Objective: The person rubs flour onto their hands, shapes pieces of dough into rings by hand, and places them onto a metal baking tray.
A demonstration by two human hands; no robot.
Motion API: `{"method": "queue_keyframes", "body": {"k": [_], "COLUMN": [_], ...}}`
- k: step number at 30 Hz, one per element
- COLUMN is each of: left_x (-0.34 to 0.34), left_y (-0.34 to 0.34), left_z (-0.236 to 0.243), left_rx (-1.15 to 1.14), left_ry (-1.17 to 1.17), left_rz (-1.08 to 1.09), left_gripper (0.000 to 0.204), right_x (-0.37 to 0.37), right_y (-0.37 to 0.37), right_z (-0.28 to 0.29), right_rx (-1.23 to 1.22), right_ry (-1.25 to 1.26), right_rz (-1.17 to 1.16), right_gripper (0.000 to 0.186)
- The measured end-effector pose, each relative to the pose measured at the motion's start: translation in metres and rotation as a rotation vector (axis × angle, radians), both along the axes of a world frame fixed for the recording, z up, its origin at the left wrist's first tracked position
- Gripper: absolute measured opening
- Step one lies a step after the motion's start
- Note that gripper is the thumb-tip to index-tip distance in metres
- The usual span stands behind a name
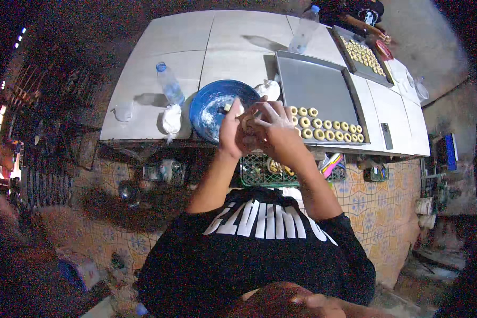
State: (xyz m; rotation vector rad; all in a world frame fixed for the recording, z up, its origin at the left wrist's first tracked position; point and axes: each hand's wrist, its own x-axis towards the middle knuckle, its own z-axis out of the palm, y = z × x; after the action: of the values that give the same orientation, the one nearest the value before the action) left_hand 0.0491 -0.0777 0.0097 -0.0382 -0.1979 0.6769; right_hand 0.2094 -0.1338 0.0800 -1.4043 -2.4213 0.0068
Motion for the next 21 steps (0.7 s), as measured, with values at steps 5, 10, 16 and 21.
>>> {"method": "queue_keyframes", "body": {"k": [5, 10, 16, 21], "left_x": [-0.004, -0.007, -0.003, -0.006], "left_y": [0.0, -0.001, -0.001, 0.007], "left_z": [-0.005, -0.002, 0.0, -0.008], "left_rx": [0.141, 0.099, 0.048, 0.108], "left_ry": [-0.012, 0.296, 0.232, -0.077], "left_rz": [0.033, 0.174, 0.147, 0.057], "left_gripper": [0.075, 0.073, 0.075, 0.073], "right_x": [-0.003, -0.002, -0.003, -0.007], "right_y": [-0.001, 0.0, 0.004, 0.002], "right_z": [-0.003, -0.011, -0.02, -0.025], "right_rx": [-0.015, -0.005, 0.007, 0.019], "right_ry": [0.09, 0.118, 0.131, 0.099], "right_rz": [0.021, 0.009, 0.002, -0.019], "right_gripper": [0.046, 0.046, 0.042, 0.037]}}
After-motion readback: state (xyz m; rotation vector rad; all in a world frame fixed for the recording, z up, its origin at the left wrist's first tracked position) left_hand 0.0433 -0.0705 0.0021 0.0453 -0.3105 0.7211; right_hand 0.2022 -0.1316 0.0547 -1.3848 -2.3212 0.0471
